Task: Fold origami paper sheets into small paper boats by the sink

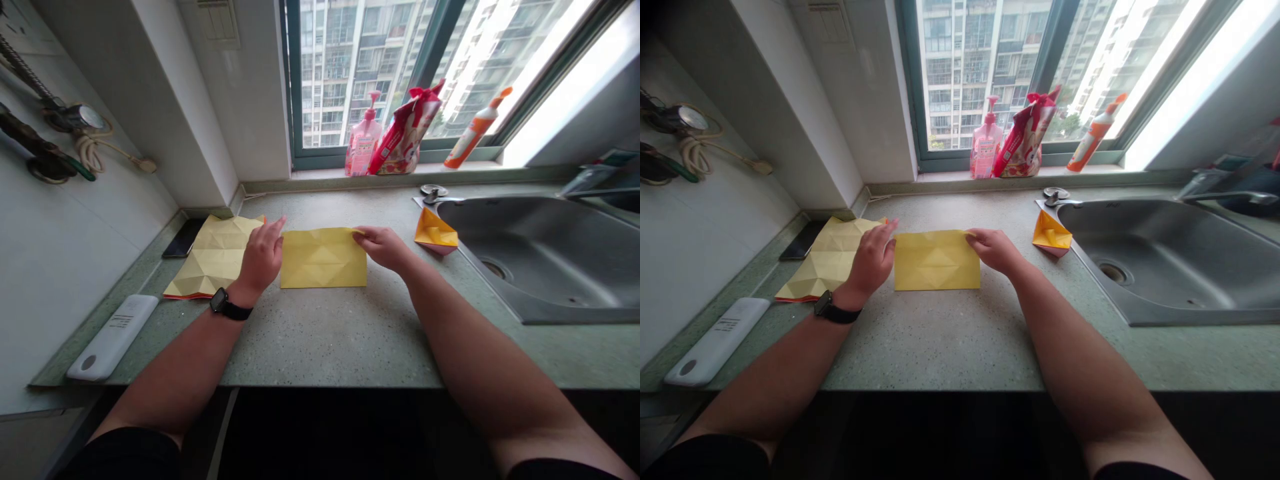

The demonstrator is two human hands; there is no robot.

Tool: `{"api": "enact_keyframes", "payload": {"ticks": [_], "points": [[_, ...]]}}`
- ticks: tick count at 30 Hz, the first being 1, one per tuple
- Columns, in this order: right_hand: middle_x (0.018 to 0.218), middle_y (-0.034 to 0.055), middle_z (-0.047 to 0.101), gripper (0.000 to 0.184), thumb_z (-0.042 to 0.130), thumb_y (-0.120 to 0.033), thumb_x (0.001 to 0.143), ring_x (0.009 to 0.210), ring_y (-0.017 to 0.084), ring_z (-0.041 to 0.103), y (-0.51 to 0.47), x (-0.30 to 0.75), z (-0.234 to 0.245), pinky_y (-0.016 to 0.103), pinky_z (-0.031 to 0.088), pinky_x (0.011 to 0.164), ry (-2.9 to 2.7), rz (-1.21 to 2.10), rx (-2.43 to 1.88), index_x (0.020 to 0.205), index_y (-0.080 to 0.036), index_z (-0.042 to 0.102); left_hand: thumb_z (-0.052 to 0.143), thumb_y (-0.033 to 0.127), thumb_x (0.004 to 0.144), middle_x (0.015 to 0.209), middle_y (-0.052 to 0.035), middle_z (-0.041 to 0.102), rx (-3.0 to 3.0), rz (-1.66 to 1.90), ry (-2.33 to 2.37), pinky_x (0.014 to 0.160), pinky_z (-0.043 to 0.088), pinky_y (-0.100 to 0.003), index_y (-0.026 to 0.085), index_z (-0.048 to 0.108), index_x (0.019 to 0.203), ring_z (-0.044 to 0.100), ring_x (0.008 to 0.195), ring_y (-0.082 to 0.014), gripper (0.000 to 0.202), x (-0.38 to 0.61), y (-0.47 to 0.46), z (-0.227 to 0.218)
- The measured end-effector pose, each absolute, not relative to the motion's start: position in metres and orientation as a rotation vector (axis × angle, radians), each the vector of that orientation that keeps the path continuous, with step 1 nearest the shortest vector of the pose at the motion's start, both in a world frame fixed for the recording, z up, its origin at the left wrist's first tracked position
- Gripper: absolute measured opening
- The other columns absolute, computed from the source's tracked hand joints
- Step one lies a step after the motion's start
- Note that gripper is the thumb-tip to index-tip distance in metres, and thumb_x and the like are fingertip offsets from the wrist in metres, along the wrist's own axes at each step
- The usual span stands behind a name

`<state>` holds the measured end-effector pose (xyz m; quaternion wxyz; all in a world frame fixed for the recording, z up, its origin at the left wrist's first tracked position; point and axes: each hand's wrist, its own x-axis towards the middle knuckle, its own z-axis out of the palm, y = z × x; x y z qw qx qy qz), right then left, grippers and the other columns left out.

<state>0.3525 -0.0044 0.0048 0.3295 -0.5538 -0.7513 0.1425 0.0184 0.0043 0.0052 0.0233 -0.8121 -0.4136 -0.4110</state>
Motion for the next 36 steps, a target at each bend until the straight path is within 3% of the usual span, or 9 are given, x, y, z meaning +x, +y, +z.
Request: {"api": "enact_keyframes", "payload": {"ticks": [3, 7, 12, 16, 21, 27, 32, 36], "points": [[0.091, 0.0043, 0.085, 0.031, 0.059, -0.033, 0.099, 0.082, 0.025, 0.076, -0.004, 0.347, 0.001, 0.035, 0.055, 0.077, -1.962, 0.277, -1.535, 0.109, -0.027, 0.087, 0.058, 0.019, 0.108, 0.144, -0.0145, 0.068, -2.479, -1.238, -1.168, 0.124, 0.047, -0.056, 0.02, 0.06, 0.152, 0.061, 0.137, -0.032, 0.045, 0.02, -0.001, 0.008], [0.106, 0.0029, 0.088, 0.033, 0.061, -0.028, 0.099, 0.094, 0.027, 0.081, -0.004, 0.341, -0.005, 0.038, 0.059, 0.087, -1.962, 0.181, -1.596, 0.117, -0.032, 0.088, 0.061, 0.027, 0.109, 0.141, -0.0117, 0.07, -2.873, -1.003, -0.962, 0.12, 0.052, -0.053, 0.024, 0.067, 0.143, 0.063, 0.134, -0.029, 0.034, 0.028, -0.008, -0.001], [0.12, 0.0078, 0.085, 0.035, 0.06, -0.028, 0.101, 0.111, 0.031, 0.077, -0.002, 0.342, -0.012, 0.044, 0.059, 0.102, -1.98, 0.105, -1.616, 0.126, -0.029, 0.085, 0.069, 0.044, 0.106, 0.159, -0.0181, 0.059, -3.121, -0.521, -1.047, 0.129, 0.042, -0.059, 0.021, 0.065, 0.15, 0.054, 0.149, -0.0346, 0.05, 0.034, -0.003, -0.023], [0.131, 0.0169, 0.076, 0.054, 0.064, -0.035, 0.101, 0.124, 0.037, 0.069, -0.002, 0.341, -0.013, 0.055, 0.055, 0.111, -1.889, -0.038, -1.571, 0.153, -0.021, 0.068, 0.067, 0.046, 0.107, 0.159, -0.0195, 0.059, -3.15, -0.454, -1.101, 0.128, 0.042, -0.055, 0.018, 0.068, 0.148, 0.054, 0.15, -0.0347, 0.049, 0.034, 0.0, -0.027], [0.139, 0.0161, 0.072, 0.048, 0.062, -0.045, 0.106, 0.132, 0.036, 0.065, -0.01, 0.325, -0.015, 0.055, 0.052, 0.117, -2.153, 0.054, -1.377, 0.148, -0.024, 0.071, 0.066, 0.049, 0.107, 0.158, -0.0167, 0.06, -3.115, -0.424, -1.123, 0.131, 0.036, -0.061, 0.023, 0.069, 0.146, 0.053, 0.15, -0.0354, 0.047, 0.037, -0.005, -0.021], [0.156, 0.0145, 0.064, 0.065, 0.08, -0.063, 0.091, 0.145, 0.043, 0.056, -0.015, 0.318, -0.026, 0.062, 0.044, 0.124, -2.507, 0.289, -1.467, 0.147, -0.031, 0.073, 0.072, 0.056, 0.102, 0.152, -0.0158, 0.063, -3.036, -0.423, -1.244, 0.131, 0.031, -0.07, 0.023, 0.071, 0.14, 0.056, 0.145, -0.0374, 0.05, 0.039, -0.005, -0.02], [0.162, 0.0138, 0.06, 0.076, 0.082, -0.068, 0.087, 0.149, 0.044, 0.052, -0.014, 0.32, -0.023, 0.063, 0.04, 0.127, -2.513, 0.351, -1.505, 0.153, -0.033, 0.069, 0.081, 0.048, 0.097, 0.154, -0.0175, 0.06, -3.111, -0.583, -1.048, 0.129, 0.041, -0.063, 0.021, 0.071, 0.138, 0.052, 0.15, -0.0375, 0.049, 0.037, 0.0, -0.025], [0.165, 0.0134, 0.057, 0.08, 0.081, -0.071, 0.085, 0.154, 0.045, 0.048, -0.016, 0.32, -0.022, 0.067, 0.034, 0.129, -2.522, 0.362, -1.526, 0.155, -0.034, 0.066, 0.076, 0.031, 0.102, 0.153, -0.0144, 0.062, -3.256, -0.711, -0.824, 0.123, 0.051, -0.056, 0.024, 0.073, 0.133, 0.058, 0.145, -0.0323, 0.032, 0.038, 0.001, -0.026]]}}
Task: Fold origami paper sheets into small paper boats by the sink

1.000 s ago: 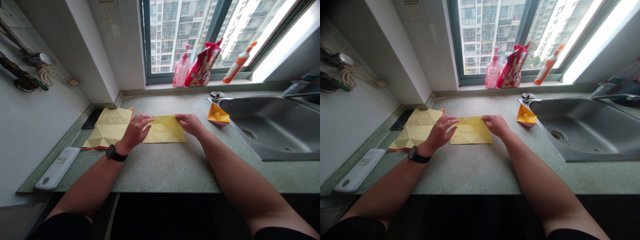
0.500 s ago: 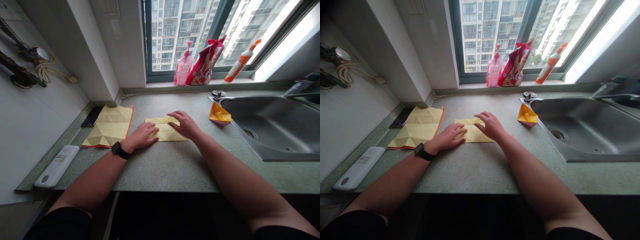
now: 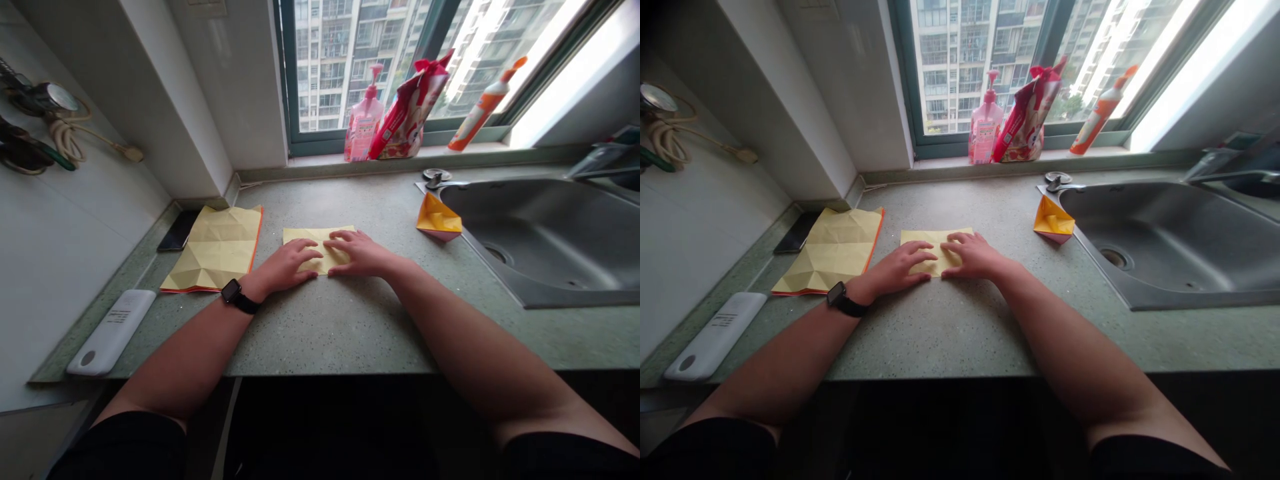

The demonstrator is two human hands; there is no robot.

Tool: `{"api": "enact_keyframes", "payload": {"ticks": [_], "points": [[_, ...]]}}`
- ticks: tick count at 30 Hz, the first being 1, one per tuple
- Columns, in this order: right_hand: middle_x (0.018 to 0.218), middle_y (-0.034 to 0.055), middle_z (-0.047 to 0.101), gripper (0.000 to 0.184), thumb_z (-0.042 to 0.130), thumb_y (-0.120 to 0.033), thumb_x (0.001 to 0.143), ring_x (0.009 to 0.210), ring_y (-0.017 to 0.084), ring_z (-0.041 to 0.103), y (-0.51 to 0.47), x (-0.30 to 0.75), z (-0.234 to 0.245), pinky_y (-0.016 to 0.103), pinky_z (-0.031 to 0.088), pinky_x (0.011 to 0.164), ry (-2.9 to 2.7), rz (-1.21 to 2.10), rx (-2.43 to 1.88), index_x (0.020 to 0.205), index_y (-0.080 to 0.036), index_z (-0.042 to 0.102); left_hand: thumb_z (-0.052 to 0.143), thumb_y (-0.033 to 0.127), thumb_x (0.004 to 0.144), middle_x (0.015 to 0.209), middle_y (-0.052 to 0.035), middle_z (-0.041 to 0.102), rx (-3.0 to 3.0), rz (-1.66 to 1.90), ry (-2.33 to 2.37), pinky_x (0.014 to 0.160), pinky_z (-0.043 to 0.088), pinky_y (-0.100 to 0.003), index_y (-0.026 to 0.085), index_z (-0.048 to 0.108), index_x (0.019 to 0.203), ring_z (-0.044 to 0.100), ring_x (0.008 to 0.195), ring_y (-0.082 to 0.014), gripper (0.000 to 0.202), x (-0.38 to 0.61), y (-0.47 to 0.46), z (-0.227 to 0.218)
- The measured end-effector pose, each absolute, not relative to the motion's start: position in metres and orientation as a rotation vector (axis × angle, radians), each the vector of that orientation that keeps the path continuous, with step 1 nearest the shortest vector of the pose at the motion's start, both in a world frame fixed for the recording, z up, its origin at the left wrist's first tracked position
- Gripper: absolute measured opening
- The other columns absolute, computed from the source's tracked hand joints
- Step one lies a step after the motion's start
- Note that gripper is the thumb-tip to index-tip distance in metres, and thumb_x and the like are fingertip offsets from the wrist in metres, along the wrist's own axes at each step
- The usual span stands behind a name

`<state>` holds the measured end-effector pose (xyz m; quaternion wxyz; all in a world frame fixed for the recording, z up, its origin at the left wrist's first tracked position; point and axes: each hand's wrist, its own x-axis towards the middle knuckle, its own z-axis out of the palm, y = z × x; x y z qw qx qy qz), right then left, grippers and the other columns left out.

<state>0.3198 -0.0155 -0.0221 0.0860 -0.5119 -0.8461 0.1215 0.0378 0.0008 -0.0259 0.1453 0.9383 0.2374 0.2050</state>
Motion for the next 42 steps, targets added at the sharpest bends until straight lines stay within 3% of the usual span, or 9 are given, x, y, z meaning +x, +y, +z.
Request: {"api": "enact_keyframes", "payload": {"ticks": [7, 11, 20, 26, 32, 42], "points": [[0.169, 0.0128, 0.054, 0.083, 0.081, -0.071, 0.084, 0.157, 0.045, 0.044, -0.017, 0.319, -0.02, 0.071, 0.028, 0.131, -2.518, 0.409, -1.556, 0.157, -0.035, 0.064, 0.07, 0.019, 0.105, 0.137, -0.0096, 0.072, 2.644, 0.604, 0.493, 0.115, 0.056, -0.048, 0.026, 0.081, 0.117, 0.069, 0.128, -0.0255, 0.018, 0.039, -0.003, -0.017], [0.168, 0.0131, 0.054, 0.082, 0.082, -0.07, 0.084, 0.157, 0.046, 0.044, -0.017, 0.318, -0.02, 0.071, 0.029, 0.131, -2.504, 0.407, -1.562, 0.156, -0.034, 0.065, 0.068, 0.024, 0.106, 0.13, -0.0092, 0.076, 2.634, 0.525, 0.485, 0.112, 0.057, -0.045, 0.027, 0.084, 0.119, 0.072, 0.12, -0.0236, 0.02, 0.04, -0.008, -0.011], [0.164, 0.0118, 0.058, 0.072, 0.081, -0.071, 0.086, 0.155, 0.045, 0.047, -0.013, 0.32, -0.027, 0.072, 0.034, 0.128, -2.487, 0.392, -1.511, 0.15, -0.037, 0.069, 0.069, 0.031, 0.106, 0.136, -0.01, 0.075, 2.642, 0.391, 0.539, 0.112, 0.056, -0.045, 0.029, 0.084, 0.125, 0.07, 0.123, -0.0253, 0.025, 0.039, -0.012, -0.005], [0.165, 0.0107, 0.057, 0.073, 0.083, -0.068, 0.085, 0.156, 0.045, 0.046, -0.015, 0.319, -0.027, 0.073, 0.035, 0.128, -2.471, 0.392, -1.543, 0.151, -0.04, 0.068, 0.073, 0.032, 0.104, 0.131, -0.0071, 0.076, 2.696, 0.333, 0.566, 0.127, 0.04, -0.057, 0.033, 0.083, 0.127, 0.069, 0.126, -0.0267, 0.025, 0.04, -0.013, -0.003], [0.167, 0.013, 0.054, 0.083, 0.085, -0.067, 0.082, 0.158, 0.045, 0.044, -0.012, 0.33, -0.03, 0.073, 0.033, 0.129, -2.484, 0.406, -1.54, 0.157, -0.038, 0.063, 0.072, 0.032, 0.104, 0.134, -0.0083, 0.075, 2.698, 0.302, 0.583, 0.123, 0.044, -0.052, 0.031, 0.084, 0.125, 0.069, 0.125, -0.0264, 0.023, 0.041, -0.016, 0.0], [0.18, 0.0143, 0.038, 0.117, 0.092, -0.066, 0.071, 0.165, 0.052, 0.03, -0.003, 0.365, -0.035, 0.077, 0.033, 0.128, -2.429, 0.438, -1.669, 0.173, -0.035, 0.043, 0.071, 0.035, 0.105, 0.136, -0.0097, 0.074, 2.669, 0.296, 0.601, 0.115, 0.052, -0.047, 0.028, 0.084, 0.123, 0.07, 0.122, -0.0272, 0.024, 0.041, -0.017, 0.0]]}}
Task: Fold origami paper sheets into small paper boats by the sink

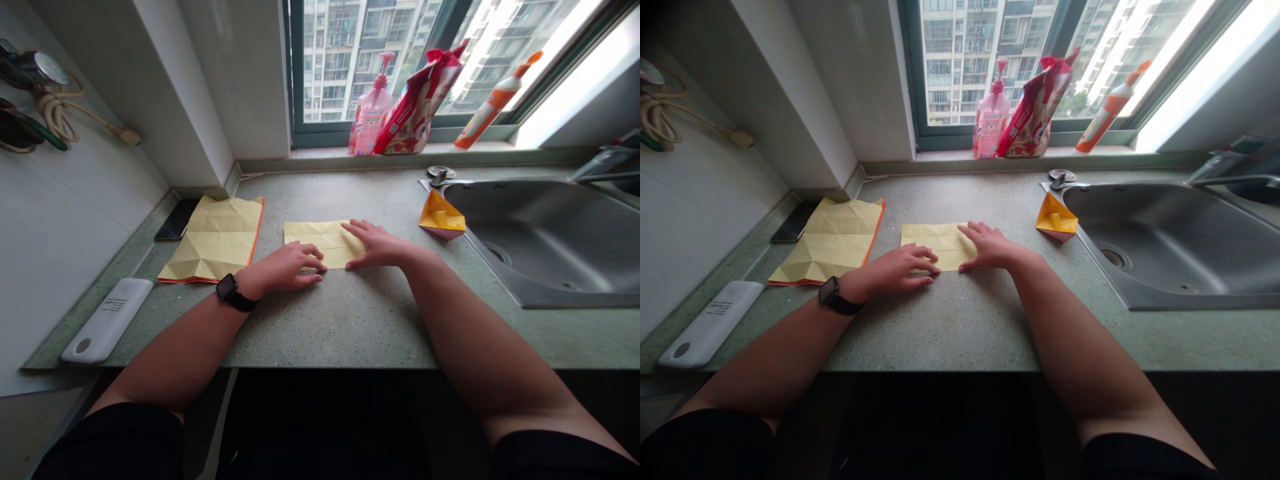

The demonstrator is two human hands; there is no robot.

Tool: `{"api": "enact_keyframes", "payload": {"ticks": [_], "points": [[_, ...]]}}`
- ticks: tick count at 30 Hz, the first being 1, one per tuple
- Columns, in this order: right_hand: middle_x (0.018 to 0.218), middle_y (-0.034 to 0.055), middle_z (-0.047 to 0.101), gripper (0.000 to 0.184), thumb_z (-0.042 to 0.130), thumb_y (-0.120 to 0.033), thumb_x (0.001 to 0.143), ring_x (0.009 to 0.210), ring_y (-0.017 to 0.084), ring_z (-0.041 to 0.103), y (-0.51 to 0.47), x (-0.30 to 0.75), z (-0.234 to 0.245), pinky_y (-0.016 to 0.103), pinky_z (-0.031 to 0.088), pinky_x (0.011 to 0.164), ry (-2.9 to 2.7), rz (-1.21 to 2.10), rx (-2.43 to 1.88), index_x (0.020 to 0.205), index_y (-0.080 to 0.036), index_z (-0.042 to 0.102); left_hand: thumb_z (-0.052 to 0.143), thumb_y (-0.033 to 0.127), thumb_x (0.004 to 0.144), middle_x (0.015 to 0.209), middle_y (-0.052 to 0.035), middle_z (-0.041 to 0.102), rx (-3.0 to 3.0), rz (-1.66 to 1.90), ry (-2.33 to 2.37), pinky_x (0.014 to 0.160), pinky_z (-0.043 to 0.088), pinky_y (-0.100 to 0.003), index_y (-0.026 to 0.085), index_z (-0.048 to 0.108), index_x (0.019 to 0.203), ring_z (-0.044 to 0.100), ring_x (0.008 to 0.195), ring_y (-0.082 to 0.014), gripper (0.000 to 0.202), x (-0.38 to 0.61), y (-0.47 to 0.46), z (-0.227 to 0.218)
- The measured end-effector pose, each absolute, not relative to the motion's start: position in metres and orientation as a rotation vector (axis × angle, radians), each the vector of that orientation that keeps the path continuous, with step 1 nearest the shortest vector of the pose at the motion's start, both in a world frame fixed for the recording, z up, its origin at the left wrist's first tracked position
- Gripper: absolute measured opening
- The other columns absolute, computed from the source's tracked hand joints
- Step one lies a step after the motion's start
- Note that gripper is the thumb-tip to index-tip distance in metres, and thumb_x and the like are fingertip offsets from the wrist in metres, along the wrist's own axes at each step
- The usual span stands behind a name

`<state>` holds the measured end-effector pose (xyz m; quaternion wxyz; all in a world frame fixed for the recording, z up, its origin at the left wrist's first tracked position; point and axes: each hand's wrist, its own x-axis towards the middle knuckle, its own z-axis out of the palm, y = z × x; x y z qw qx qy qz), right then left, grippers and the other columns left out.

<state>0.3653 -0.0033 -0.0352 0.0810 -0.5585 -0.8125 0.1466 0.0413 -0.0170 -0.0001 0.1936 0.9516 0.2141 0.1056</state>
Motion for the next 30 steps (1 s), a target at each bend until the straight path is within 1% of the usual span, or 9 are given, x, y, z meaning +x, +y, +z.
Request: {"api": "enact_keyframes", "payload": {"ticks": [8, 11, 14, 16, 19, 20, 21, 26, 30], "points": [[0.176, 0.0164, 0.044, 0.13, 0.097, -0.068, 0.062, 0.163, 0.05, 0.036, 0.002, 0.396, -0.03, 0.071, 0.038, 0.129, -2.401, 0.5, -1.82, 0.173, -0.03, 0.042, 0.071, 0.035, 0.105, 0.136, -0.0107, 0.073, 2.627, 0.32, 0.582, 0.11, 0.056, -0.042, 0.026, 0.085, 0.121, 0.071, 0.121, -0.026, 0.023, 0.041, -0.018, 0.001], [0.174, 0.0169, 0.047, 0.132, 0.098, -0.066, 0.061, 0.159, 0.049, 0.044, 0.002, 0.406, -0.021, 0.068, 0.044, 0.127, -2.366, 0.526, -1.78, 0.174, -0.028, 0.041, 0.07, 0.037, 0.106, 0.136, -0.0111, 0.073, 2.617, 0.332, 0.563, 0.109, 0.057, -0.042, 0.026, 0.084, 0.122, 0.071, 0.121, -0.0262, 0.025, 0.041, -0.017, 0.0], [0.172, 0.0161, 0.05, 0.116, 0.088, -0.066, 0.078, 0.154, 0.044, 0.052, 0.003, 0.406, -0.008, 0.061, 0.048, 0.124, -2.205, 0.461, -1.726, 0.175, -0.027, 0.037, 0.069, 0.039, 0.106, 0.136, -0.0118, 0.072, 2.627, 0.348, 0.558, 0.111, 0.056, -0.045, 0.027, 0.083, 0.126, 0.07, 0.123, -0.0273, 0.027, 0.04, -0.016, -0.002], [0.166, 0.0164, 0.057, 0.099, 0.081, -0.06, 0.089, 0.151, 0.041, 0.055, 0.003, 0.395, -0.001, 0.06, 0.048, 0.124, -2.08, 0.295, -1.65, 0.173, -0.025, 0.041, 0.07, 0.039, 0.106, 0.137, -0.0118, 0.072, 2.65, 0.354, 0.56, 0.115, 0.053, -0.048, 0.028, 0.082, 0.128, 0.068, 0.128, -0.0287, 0.027, 0.04, -0.016, -0.004], [0.143, 0.0134, 0.072, 0.058, 0.071, -0.051, 0.099, 0.134, 0.036, 0.067, -0.001, 0.367, 0.002, 0.058, 0.051, 0.119, -2.092, 0.158, -1.469, 0.152, -0.026, 0.067, 0.074, 0.039, 0.104, 0.143, -0.0111, 0.07, 2.695, 0.344, 0.579, 0.123, 0.046, -0.055, 0.031, 0.08, 0.133, 0.064, 0.134, -0.0312, 0.031, 0.041, -0.017, -0.006], [0.136, 0.012, 0.075, 0.047, 0.07, -0.049, 0.1, 0.128, 0.034, 0.069, -0.003, 0.357, 0.002, 0.056, 0.053, 0.116, -2.152, 0.171, -1.405, 0.142, -0.028, 0.075, 0.075, 0.039, 0.103, 0.145, -0.011, 0.069, 2.707, 0.333, 0.588, 0.125, 0.043, -0.057, 0.031, 0.079, 0.134, 0.063, 0.136, -0.0317, 0.032, 0.041, -0.017, -0.007], [0.134, 0.0111, 0.076, 0.042, 0.072, -0.048, 0.1, 0.125, 0.033, 0.07, -0.005, 0.349, 0.0, 0.054, 0.055, 0.113, -2.239, 0.207, -1.339, 0.136, -0.029, 0.079, 0.075, 0.04, 0.103, 0.148, -0.011, 0.068, 2.714, 0.322, 0.594, 0.127, 0.039, -0.059, 0.032, 0.078, 0.136, 0.062, 0.137, -0.0321, 0.034, 0.041, -0.018, -0.007], [0.134, 0.0103, 0.075, 0.046, 0.088, -0.049, 0.087, 0.124, 0.034, 0.069, -0.01, 0.332, -0.012, 0.054, 0.056, 0.111, -2.498, 0.359, -1.249, 0.129, -0.033, 0.083, 0.074, 0.039, 0.105, 0.154, -0.0094, 0.065, 2.696, 0.274, 0.601, 0.134, 0.022, -0.067, 0.034, 0.076, 0.139, 0.06, 0.145, -0.0311, 0.035, 0.042, -0.02, -0.006], [0.136, 0.0093, 0.074, 0.045, 0.091, -0.047, 0.084, 0.127, 0.034, 0.068, -0.007, 0.335, -0.018, 0.055, 0.055, 0.114, -2.51, 0.387, -1.279, 0.127, -0.036, 0.084, 0.073, 0.037, 0.106, 0.152, -0.0083, 0.067, 2.685, 0.28, 0.625, 0.135, 0.017, -0.071, 0.035, 0.077, 0.135, 0.061, 0.144, -0.03, 0.03, 0.043, -0.021, -0.005]]}}
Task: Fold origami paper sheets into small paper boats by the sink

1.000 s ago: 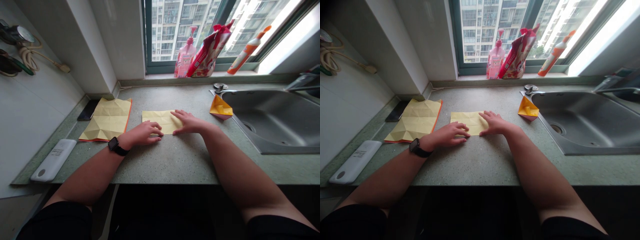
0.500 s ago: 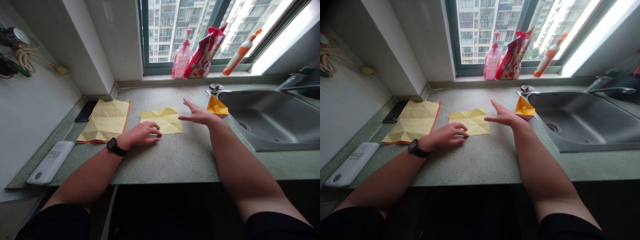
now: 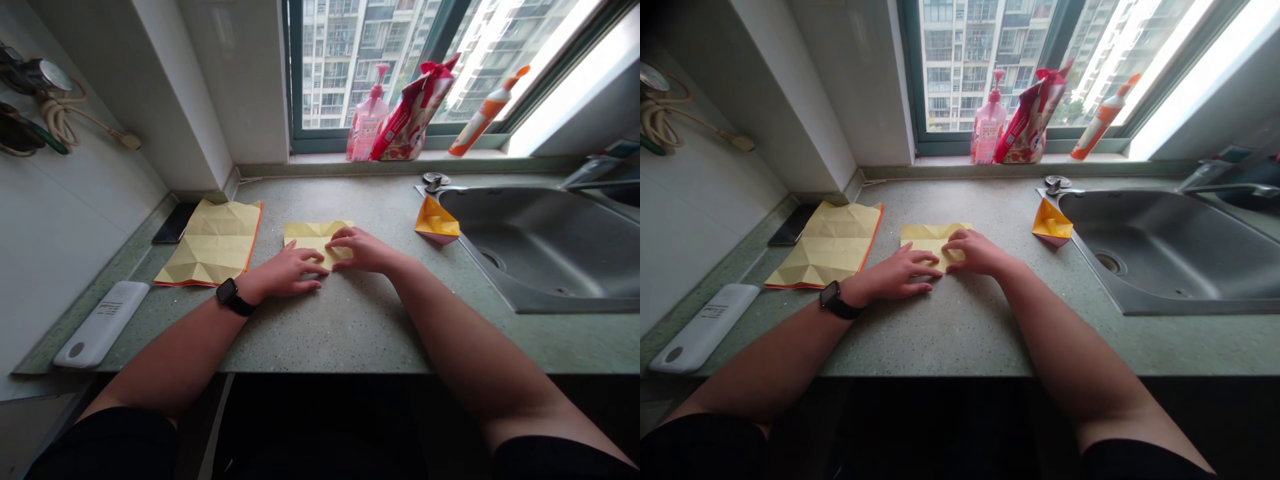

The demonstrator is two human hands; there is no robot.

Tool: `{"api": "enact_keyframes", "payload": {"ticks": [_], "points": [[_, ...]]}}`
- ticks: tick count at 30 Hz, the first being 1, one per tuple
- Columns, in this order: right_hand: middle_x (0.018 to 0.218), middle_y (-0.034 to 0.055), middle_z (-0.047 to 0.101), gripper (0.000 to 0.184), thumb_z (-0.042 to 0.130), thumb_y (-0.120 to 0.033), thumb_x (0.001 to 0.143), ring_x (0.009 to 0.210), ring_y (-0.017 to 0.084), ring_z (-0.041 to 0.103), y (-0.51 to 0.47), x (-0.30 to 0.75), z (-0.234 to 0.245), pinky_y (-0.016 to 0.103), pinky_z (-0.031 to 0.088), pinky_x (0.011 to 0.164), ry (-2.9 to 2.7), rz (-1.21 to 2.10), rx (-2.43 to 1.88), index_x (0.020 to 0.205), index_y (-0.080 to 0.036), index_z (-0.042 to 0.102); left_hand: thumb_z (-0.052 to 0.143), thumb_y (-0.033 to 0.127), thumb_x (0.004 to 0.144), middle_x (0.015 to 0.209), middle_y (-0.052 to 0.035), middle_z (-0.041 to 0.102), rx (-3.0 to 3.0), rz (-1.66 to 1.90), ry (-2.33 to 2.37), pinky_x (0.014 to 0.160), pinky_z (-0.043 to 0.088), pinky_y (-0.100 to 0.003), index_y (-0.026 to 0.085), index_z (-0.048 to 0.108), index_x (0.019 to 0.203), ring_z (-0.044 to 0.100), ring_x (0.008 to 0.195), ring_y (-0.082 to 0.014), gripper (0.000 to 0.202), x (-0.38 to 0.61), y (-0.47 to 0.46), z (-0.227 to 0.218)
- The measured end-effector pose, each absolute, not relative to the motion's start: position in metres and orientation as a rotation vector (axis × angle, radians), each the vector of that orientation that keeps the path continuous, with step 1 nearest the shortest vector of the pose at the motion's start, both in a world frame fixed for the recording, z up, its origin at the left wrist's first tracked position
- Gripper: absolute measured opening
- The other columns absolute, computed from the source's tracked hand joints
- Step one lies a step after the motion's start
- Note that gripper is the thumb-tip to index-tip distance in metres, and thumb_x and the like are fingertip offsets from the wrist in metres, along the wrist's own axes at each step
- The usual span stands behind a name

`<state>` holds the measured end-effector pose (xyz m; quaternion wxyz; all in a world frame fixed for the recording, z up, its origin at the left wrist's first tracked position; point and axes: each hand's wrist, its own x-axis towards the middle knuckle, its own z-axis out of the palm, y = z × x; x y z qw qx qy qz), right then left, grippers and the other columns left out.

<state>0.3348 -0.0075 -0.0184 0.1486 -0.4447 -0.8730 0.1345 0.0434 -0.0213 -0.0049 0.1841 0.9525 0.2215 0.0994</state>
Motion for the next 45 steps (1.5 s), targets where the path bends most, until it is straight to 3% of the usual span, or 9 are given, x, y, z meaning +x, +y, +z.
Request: {"api": "enact_keyframes", "payload": {"ticks": [5, 12, 17, 22, 26, 30, 36, 40, 45], "points": [[0.138, 0.0097, 0.073, 0.047, 0.092, -0.046, 0.083, 0.128, 0.034, 0.067, -0.008, 0.333, -0.019, 0.054, 0.054, 0.116, -2.497, 0.4, -1.308, 0.128, -0.035, 0.084, 0.073, 0.033, 0.105, 0.141, -0.0055, 0.073, 2.735, 0.328, 0.643, 0.134, 0.022, -0.067, 0.034, 0.083, 0.119, 0.06, 0.143, -0.0291, 0.017, 0.042, -0.02, -0.002], [0.137, 0.011, 0.072, 0.047, 0.094, -0.047, 0.083, 0.127, 0.034, 0.067, -0.009, 0.333, -0.018, 0.055, 0.054, 0.115, -2.48, 0.434, -1.296, 0.127, -0.033, 0.084, 0.071, 0.039, 0.106, 0.146, -0.0053, 0.072, 2.802, 0.16, 0.823, 0.133, 0.02, -0.066, 0.033, 0.088, 0.102, 0.056, 0.145, -0.0318, 0.019, 0.027, -0.022, 0.021], [0.136, 0.0112, 0.072, 0.047, 0.094, -0.046, 0.082, 0.126, 0.034, 0.067, -0.008, 0.334, -0.02, 0.054, 0.054, 0.115, -2.474, 0.445, -1.275, 0.126, -0.033, 0.084, 0.084, 0.043, 0.094, 0.156, -0.0038, 0.066, 2.795, -0.003, 0.917, 0.132, 0.022, -0.065, 0.037, 0.09, 0.101, 0.05, 0.151, -0.0362, 0.011, 0.012, -0.021, 0.032], [0.137, 0.0111, 0.071, 0.046, 0.094, -0.046, 0.083, 0.125, 0.034, 0.067, -0.007, 0.334, -0.019, 0.054, 0.055, 0.114, -2.477, 0.45, -1.278, 0.126, -0.032, 0.083, 0.088, 0.049, 0.089, 0.152, -0.0044, 0.07, 2.745, -0.035, 0.98, 0.128, 0.03, -0.064, 0.038, 0.09, 0.096, 0.055, 0.145, -0.0385, 0.014, -0.004, -0.014, 0.03], [0.137, 0.0109, 0.071, 0.046, 0.094, -0.046, 0.082, 0.126, 0.034, 0.067, -0.007, 0.334, -0.019, 0.054, 0.054, 0.114, -2.469, 0.457, -1.282, 0.125, -0.033, 0.084, 0.086, 0.048, 0.09, 0.133, -0.0048, 0.079, 2.794, 0.183, 1.033, 0.123, 0.038, -0.062, 0.031, 0.086, 0.078, 0.067, 0.128, -0.0352, 0.021, -0.008, -0.005, 0.033], [0.135, 0.0109, 0.072, 0.046, 0.095, -0.046, 0.082, 0.125, 0.034, 0.067, -0.007, 0.333, -0.02, 0.054, 0.054, 0.113, -2.467, 0.436, -1.275, 0.125, -0.033, 0.084, 0.076, 0.045, 0.1, 0.12, -0.0087, 0.08, 2.818, 0.586, 0.985, 0.107, 0.053, -0.05, 0.023, 0.082, 0.092, 0.072, 0.112, -0.0296, 0.024, 0.005, -0.003, 0.031], [0.134, 0.0115, 0.073, 0.043, 0.092, -0.047, 0.084, 0.125, 0.034, 0.068, -0.01, 0.332, -0.016, 0.054, 0.055, 0.112, -2.472, 0.444, -1.279, 0.124, -0.032, 0.084, 0.083, 0.042, 0.095, 0.128, -0.0108, 0.075, 2.783, 0.47, 0.793, 0.103, 0.057, -0.045, 0.021, 0.074, 0.117, 0.071, 0.117, -0.0303, 0.032, 0.031, -0.014, 0.007], [0.132, 0.0115, 0.074, 0.037, 0.087, -0.049, 0.09, 0.122, 0.033, 0.069, -0.011, 0.331, -0.013, 0.052, 0.056, 0.111, -2.47, 0.445, -1.278, 0.124, -0.032, 0.084, 0.081, 0.039, 0.096, 0.125, -0.0104, 0.075, 2.763, 0.425, 0.872, 0.1, 0.057, -0.044, 0.022, 0.073, 0.115, 0.071, 0.114, -0.0294, 0.027, 0.031, -0.01, -0.002], [0.13, 0.0123, 0.077, 0.033, 0.081, -0.048, 0.096, 0.12, 0.031, 0.071, -0.01, 0.329, -0.013, 0.05, 0.058, 0.108, -2.475, 0.418, -1.236, 0.124, -0.029, 0.084, 0.067, 0.023, 0.1, 0.119, -0.0089, 0.077, 2.768, 0.496, 0.897, 0.101, 0.056, -0.044, 0.022, 0.075, 0.108, 0.072, 0.111, -0.0269, 0.012, 0.023, 0.0, -0.003]]}}
